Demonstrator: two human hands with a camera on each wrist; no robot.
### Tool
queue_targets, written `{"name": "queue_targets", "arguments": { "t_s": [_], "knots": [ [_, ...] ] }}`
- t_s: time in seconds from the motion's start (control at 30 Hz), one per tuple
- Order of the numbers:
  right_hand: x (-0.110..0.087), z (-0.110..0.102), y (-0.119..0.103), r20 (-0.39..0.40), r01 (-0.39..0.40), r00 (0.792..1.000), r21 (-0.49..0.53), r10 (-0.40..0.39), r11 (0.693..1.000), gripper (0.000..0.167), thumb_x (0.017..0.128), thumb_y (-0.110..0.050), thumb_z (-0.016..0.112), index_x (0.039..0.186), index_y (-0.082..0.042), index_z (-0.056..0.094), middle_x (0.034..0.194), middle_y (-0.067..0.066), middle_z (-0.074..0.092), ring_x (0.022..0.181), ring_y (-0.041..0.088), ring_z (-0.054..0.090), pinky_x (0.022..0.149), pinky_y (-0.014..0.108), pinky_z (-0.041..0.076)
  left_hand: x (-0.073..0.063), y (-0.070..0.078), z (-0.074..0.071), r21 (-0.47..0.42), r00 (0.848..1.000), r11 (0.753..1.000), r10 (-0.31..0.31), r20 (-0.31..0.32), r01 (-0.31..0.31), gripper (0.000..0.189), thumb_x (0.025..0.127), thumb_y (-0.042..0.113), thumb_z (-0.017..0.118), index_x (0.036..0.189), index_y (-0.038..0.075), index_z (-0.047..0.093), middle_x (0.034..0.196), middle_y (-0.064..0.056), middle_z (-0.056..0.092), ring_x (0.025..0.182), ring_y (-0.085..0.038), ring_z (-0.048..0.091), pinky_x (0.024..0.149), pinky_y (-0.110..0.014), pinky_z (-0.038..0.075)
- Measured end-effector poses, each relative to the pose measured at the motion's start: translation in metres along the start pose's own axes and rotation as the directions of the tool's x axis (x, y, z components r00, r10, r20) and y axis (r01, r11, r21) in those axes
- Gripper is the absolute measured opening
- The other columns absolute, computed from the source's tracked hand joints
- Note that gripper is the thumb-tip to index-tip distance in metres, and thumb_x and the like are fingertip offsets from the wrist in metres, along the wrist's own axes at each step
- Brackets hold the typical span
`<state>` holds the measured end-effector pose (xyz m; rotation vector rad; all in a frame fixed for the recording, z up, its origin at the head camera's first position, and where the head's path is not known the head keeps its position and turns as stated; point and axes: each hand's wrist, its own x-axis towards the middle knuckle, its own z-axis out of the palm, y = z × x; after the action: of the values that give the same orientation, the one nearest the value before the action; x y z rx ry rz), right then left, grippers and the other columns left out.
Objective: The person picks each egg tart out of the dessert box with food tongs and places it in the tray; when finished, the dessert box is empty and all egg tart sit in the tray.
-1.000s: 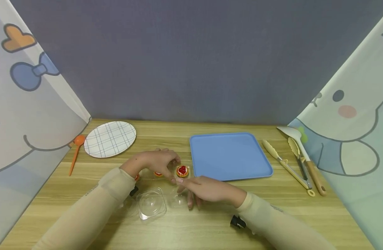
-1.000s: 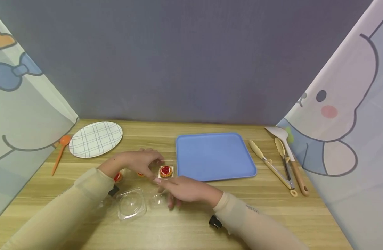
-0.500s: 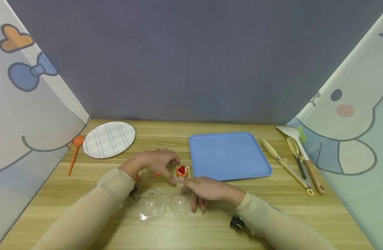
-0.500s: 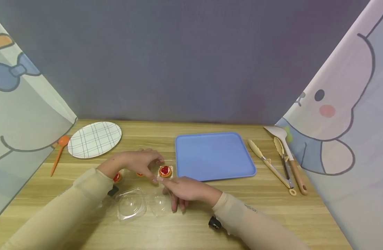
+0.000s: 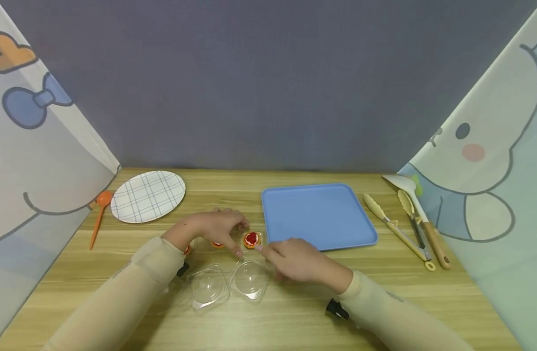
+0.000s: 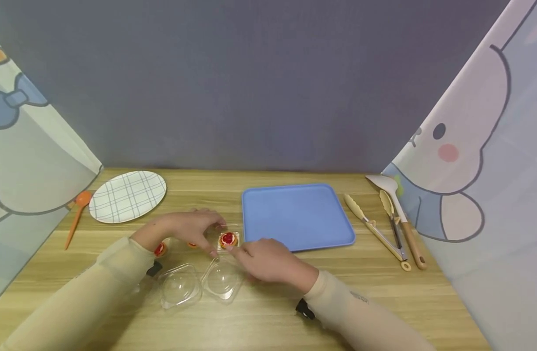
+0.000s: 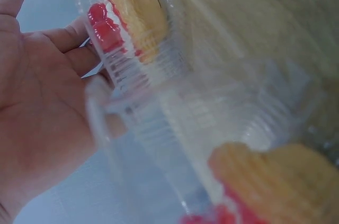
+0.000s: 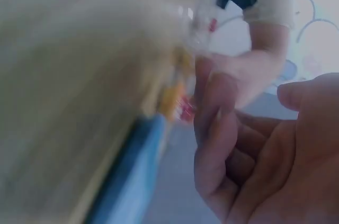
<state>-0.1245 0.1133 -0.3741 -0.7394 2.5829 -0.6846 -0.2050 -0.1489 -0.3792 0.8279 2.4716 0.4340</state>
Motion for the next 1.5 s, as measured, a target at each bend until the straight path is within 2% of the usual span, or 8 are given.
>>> {"name": "queue_targets", "arguments": {
  "t_s": [0.17,0.4,0.6,0.93,1.1,1.2,1.37,1.5],
  "knots": [
    [-0.013,-0.022,0.004,-0.205,-0.020,0.979,-0.178,-0.017,0.984,0.056,0.112,-0.059,0.040,0.112,-0.017,0.077,0.072,-0.009,0.069,0.071,0.011,0.064,0.074,0.041,0.056,-0.001,0.000,0.001,0.003,1.000,1.000,0.000,-0.005,0.000,0.083,0.077,0.056,0.090,0.142,0.013,0.061,0.134,0.000,0.065,0.131,-0.024,0.054,0.115,-0.059,0.035],
    [-0.031,-0.058,0.037,-0.375,-0.202,0.920,-0.209,0.113,0.957,0.065,0.109,-0.059,0.049,0.147,-0.007,0.059,0.092,0.003,0.073,0.076,0.018,0.067,0.066,0.040,0.054,-0.001,-0.002,0.000,0.006,1.000,1.000,-0.003,-0.013,0.003,0.084,0.076,0.055,0.092,0.142,0.014,0.061,0.132,0.001,0.065,0.130,-0.023,0.053,0.115,-0.059,0.035],
    [-0.047,-0.077,0.094,-0.487,-0.389,0.835,-0.189,0.258,0.901,0.085,0.109,-0.057,0.048,0.162,0.006,0.029,0.144,0.041,0.054,0.112,0.056,0.067,0.076,0.064,0.058,-0.001,-0.003,0.000,-0.001,1.000,1.000,-0.013,-0.005,0.013,0.085,0.075,0.054,0.092,0.143,0.015,0.061,0.134,0.000,0.064,0.134,-0.025,0.052,0.120,-0.064,0.032],
    [-0.086,-0.120,0.207,-0.584,-0.604,0.679,-0.101,0.444,0.791,0.119,0.097,-0.072,0.059,0.148,0.028,0.021,0.128,0.061,0.037,0.119,0.078,0.038,0.092,0.080,0.041,0.000,-0.004,-0.002,-0.001,1.000,1.000,-0.009,0.004,0.009,0.083,0.076,0.054,0.092,0.143,0.016,0.061,0.136,0.000,0.064,0.132,-0.024,0.052,0.117,-0.059,0.034],
    [-0.103,-0.129,0.241,-0.470,-0.679,0.685,-0.135,0.556,0.722,0.127,0.093,-0.086,0.048,0.126,0.035,0.032,0.113,0.060,0.044,0.108,0.074,0.048,0.083,0.072,0.049,0.000,-0.003,-0.002,0.005,1.000,1.000,-0.007,0.003,0.007,0.083,0.076,0.054,0.092,0.142,0.015,0.062,0.135,0.000,0.064,0.133,-0.025,0.052,0.116,-0.059,0.035],
    [-0.106,-0.131,0.251,-0.351,-0.697,0.699,-0.143,0.623,0.702,0.137,0.093,-0.091,0.038,0.136,0.039,0.024,0.116,0.064,0.044,0.109,0.076,0.052,0.080,0.070,0.053,0.000,-0.003,-0.002,0.005,1.000,1.000,-0.004,0.003,0.004,0.082,0.076,0.055,0.092,0.142,0.014,0.062,0.136,0.000,0.064,0.133,-0.025,0.052,0.116,-0.059,0.034],
    [-0.105,-0.132,0.256,-0.180,-0.693,0.721,-0.145,0.670,0.707,0.143,0.095,-0.090,0.028,0.142,0.040,-0.007,0.135,0.066,0.034,0.122,0.079,0.046,0.091,0.075,0.051,0.001,-0.004,-0.002,0.009,1.000,1.000,0.003,-0.001,-0.003,0.082,0.077,0.054,0.091,0.141,0.014,0.062,0.136,-0.001,0.064,0.132,-0.025,0.053,0.115,-0.057,0.035],
    [-0.104,-0.135,0.257,-0.142,-0.666,0.746,-0.156,0.651,0.729,0.138,0.097,-0.087,0.029,0.144,0.039,0.001,0.141,0.066,0.025,0.122,0.078,0.048,0.092,0.075,0.051,0.000,-0.004,-0.002,0.012,1.000,1.000,0.001,-0.002,-0.001,0.081,0.077,0.055,0.090,0.141,0.014,0.062,0.136,-0.001,0.064,0.132,-0.025,0.053,0.113,-0.054,0.036]
  ]
}}
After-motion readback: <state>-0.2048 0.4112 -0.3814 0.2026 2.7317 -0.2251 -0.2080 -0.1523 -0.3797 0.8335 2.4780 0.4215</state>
